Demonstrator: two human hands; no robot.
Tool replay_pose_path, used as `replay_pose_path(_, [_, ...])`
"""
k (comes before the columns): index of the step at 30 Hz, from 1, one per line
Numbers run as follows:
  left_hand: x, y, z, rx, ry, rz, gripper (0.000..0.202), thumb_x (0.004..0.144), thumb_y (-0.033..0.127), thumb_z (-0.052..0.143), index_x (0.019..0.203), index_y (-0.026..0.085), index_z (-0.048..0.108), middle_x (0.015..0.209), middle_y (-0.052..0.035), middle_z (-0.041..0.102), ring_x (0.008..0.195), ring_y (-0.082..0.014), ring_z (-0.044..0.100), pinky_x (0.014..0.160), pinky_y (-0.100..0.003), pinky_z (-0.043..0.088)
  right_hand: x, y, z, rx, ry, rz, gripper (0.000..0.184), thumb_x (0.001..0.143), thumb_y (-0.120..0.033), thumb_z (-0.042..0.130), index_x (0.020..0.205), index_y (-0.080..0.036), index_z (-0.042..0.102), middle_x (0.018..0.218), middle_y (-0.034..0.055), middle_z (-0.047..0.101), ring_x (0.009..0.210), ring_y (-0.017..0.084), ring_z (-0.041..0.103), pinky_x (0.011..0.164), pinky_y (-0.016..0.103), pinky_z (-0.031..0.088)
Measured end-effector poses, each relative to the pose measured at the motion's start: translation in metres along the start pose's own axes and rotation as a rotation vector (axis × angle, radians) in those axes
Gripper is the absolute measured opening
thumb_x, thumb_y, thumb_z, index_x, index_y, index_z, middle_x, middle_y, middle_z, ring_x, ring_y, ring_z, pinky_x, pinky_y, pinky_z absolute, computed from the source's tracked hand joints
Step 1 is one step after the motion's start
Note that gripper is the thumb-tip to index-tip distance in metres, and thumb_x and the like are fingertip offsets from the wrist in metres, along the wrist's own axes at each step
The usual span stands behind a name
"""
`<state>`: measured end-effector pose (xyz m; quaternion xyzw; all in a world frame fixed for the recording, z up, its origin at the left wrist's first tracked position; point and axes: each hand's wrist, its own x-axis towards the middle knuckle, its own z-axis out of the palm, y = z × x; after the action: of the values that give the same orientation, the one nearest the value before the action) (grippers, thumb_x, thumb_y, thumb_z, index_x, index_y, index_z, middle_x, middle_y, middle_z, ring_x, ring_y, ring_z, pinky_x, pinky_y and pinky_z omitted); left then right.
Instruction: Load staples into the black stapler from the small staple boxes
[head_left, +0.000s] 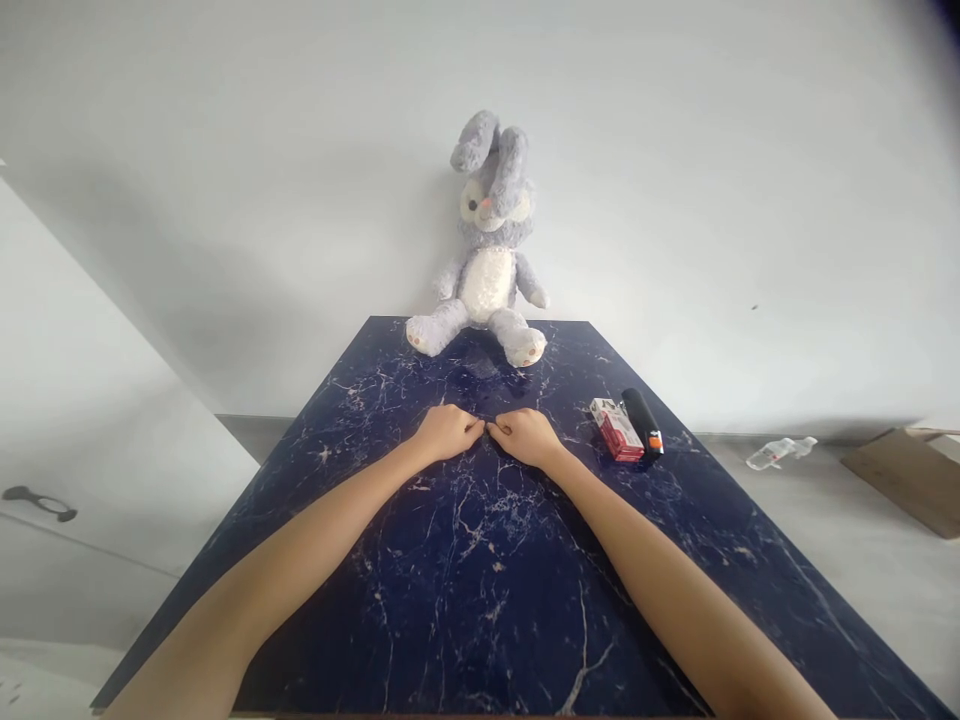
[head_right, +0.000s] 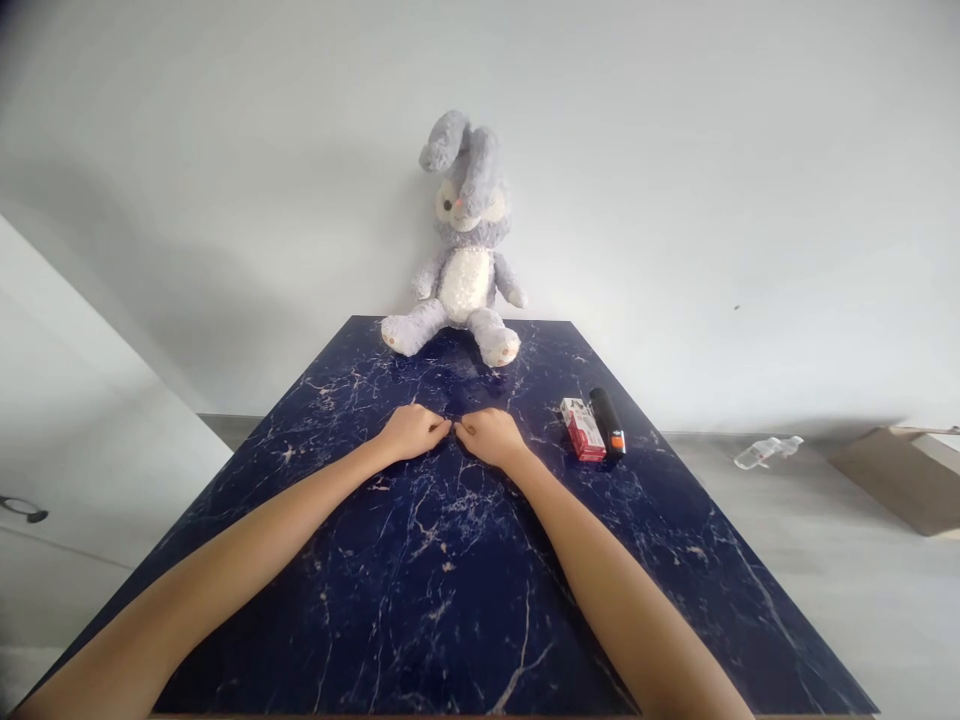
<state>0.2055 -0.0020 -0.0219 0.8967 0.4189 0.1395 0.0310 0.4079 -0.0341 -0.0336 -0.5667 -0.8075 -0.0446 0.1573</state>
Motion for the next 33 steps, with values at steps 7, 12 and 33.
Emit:
replay_pose_path(7, [-0.015, 0.002, -0.004, -0.073, 0.049, 0.087, 0.050, 0.097, 0.042, 0.039, 0.059, 0.021, 0.065, 0.065, -0.0047, 0.068, 0.062, -0.0185, 0.061, 0.062, -0.030, 0.037, -0.011, -0.003, -0.013, 0.054, 0.314, -0.020, 0.038, 0.096, -0.032, 0.049, 0.059, -0.021, 0.050, 0.064, 0.0019, 0.057, 0.067, 0.016, 0.050, 0.066, 0.028, 0.033])
replay_pose_path(12, [-0.072, -0.019, -0.025, -0.141, 0.110, 0.097, 0.052, 0.100, 0.039, 0.036, 0.054, 0.019, 0.050, 0.056, -0.0014, 0.056, 0.056, -0.0148, 0.052, 0.061, -0.028, 0.034, -0.059, 0.044, -0.062, -0.001, 0.655, 0.161, 0.022, 0.092, -0.033, 0.054, 0.074, -0.021, 0.059, 0.081, 0.0054, 0.066, 0.088, 0.022, 0.057, 0.095, 0.038, 0.036])
replay_pose_path(33, [-0.142, -0.100, -0.059, -0.232, 0.260, -0.293, 0.052, 0.097, 0.046, 0.038, 0.052, 0.020, 0.038, 0.048, 0.0020, 0.037, 0.048, -0.0132, 0.038, 0.055, -0.030, 0.024, -0.026, 0.041, -0.049, 1.007, -0.114, 0.721, 0.035, 0.073, -0.042, 0.075, 0.094, -0.014, 0.075, 0.087, 0.0095, 0.075, 0.074, 0.019, 0.071, 0.068, 0.027, 0.060])
